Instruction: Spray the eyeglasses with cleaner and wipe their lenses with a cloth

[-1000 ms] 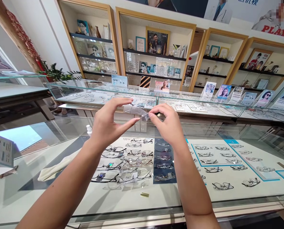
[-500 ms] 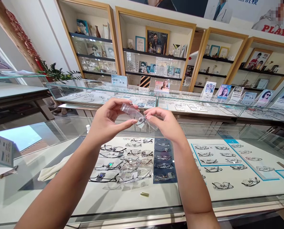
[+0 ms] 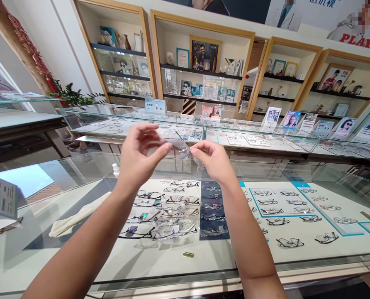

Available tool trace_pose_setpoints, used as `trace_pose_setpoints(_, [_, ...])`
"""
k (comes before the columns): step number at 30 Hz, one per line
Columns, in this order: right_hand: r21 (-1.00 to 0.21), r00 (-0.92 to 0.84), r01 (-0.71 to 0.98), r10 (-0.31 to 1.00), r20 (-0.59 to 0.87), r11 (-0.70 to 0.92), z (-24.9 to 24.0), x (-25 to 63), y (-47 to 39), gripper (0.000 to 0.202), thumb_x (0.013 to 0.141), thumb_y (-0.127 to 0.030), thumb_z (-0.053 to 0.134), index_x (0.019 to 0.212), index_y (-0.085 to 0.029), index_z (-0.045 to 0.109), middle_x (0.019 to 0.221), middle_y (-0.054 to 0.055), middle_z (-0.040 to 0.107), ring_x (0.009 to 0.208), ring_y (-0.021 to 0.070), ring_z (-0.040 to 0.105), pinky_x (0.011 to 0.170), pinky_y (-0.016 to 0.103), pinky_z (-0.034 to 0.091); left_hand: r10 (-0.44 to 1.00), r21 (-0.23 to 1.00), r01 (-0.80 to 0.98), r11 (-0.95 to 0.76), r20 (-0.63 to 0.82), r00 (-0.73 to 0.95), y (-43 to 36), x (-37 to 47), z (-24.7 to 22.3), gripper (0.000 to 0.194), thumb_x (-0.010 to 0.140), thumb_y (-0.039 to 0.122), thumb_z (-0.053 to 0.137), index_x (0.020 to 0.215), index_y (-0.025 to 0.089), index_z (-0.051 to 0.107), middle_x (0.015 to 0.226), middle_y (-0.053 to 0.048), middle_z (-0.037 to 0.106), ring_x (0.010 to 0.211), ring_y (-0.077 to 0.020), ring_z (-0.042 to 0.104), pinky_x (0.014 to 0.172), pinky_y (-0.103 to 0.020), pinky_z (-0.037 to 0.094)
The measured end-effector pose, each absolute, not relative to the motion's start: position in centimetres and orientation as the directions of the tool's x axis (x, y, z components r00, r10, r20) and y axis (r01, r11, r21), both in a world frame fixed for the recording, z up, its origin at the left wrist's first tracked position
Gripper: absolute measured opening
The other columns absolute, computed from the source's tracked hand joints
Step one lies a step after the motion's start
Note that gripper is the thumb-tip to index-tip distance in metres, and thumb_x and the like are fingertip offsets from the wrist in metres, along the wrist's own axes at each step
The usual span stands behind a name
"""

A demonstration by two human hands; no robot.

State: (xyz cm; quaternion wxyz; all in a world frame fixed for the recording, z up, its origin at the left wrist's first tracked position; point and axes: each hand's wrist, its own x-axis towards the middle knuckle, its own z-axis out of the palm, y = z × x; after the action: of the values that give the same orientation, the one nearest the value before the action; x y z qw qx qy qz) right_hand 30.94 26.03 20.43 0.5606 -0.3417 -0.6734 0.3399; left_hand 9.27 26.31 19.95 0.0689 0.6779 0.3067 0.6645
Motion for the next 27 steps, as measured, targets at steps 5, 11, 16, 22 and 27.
trace_pose_setpoints(5, [-0.763, -0.004, 0.181, 0.776, 0.630, 0.620, 19.4, 29.6, 26.2, 0.016, 0.093, -0.040, 0.073, 0.090, -0.024, 0.075, 0.094, 0.004, 0.081, 0.089, 0.0206, 0.075, 0.090, 0.041, 0.058, 0.589, 0.545, 0.445, -0.710, 0.807, -0.048, 24.5, 11.3, 19.3, 0.019, 0.096, 0.039, 0.073, 0.086, 0.023, 0.076, 0.059, 0.006, 0.034, 0.056, -0.0125, 0.036, 0.057, -0.029, 0.036])
trace_pose_setpoints(11, [-0.597, 0.026, 0.388, 0.639, 0.769, 0.703, 19.0, 27.9, 25.1, 0.010, 0.097, -0.031, 0.069, 0.095, -0.026, 0.077, 0.103, 0.005, 0.083, 0.102, 0.0241, 0.076, 0.095, 0.043, 0.058, 0.800, 0.778, 0.209, -0.592, 0.600, 0.031, 25.1, 12.1, 18.5, 0.032, 0.095, 0.052, 0.075, 0.088, 0.021, 0.078, 0.059, 0.006, 0.029, 0.056, -0.0117, 0.028, 0.055, -0.028, 0.025])
trace_pose_setpoints(16, [-0.547, -0.061, 0.459, 0.639, 0.767, 0.700, 19.3, 27.6, 24.2, 0.014, 0.100, -0.028, 0.066, 0.103, -0.028, 0.079, 0.111, 0.004, 0.085, 0.105, 0.0251, 0.078, 0.097, 0.046, 0.059, 0.820, 0.809, 0.159, -0.566, 0.572, 0.011, 25.9, 11.6, 18.6, 0.029, 0.090, 0.049, 0.078, 0.084, 0.021, 0.076, 0.058, 0.006, 0.029, 0.055, -0.0110, 0.026, 0.054, -0.027, 0.025])
trace_pose_setpoints(22, [-0.571, -0.132, 0.541, 0.733, 0.667, 0.618, 19.9, 28.6, 22.9, 0.014, 0.098, -0.030, 0.068, 0.109, -0.030, 0.076, 0.106, 0.003, 0.083, 0.099, 0.0265, 0.076, 0.088, 0.047, 0.057, 0.817, 0.758, 0.329, -0.562, 0.572, 0.077, 26.3, 10.2, 19.2, 0.024, 0.091, 0.043, 0.073, 0.084, 0.021, 0.078, 0.056, 0.005, 0.034, 0.055, -0.0118, 0.030, 0.054, -0.027, 0.024])
trace_pose_setpoints(27, [-0.527, -0.076, 0.543, 0.664, 0.744, 0.653, 20.5, 31.1, 23.3, 0.014, 0.100, -0.021, 0.057, 0.107, -0.028, 0.066, 0.095, 0.001, 0.071, 0.087, 0.0206, 0.066, 0.084, 0.041, 0.052, 0.840, 0.576, 0.626, -0.526, 0.467, 0.276, 27.3, 9.3, 19.3, 0.022, 0.092, 0.039, 0.069, 0.082, 0.022, 0.080, 0.057, 0.002, 0.051, 0.055, -0.0138, 0.040, 0.055, -0.029, 0.026])
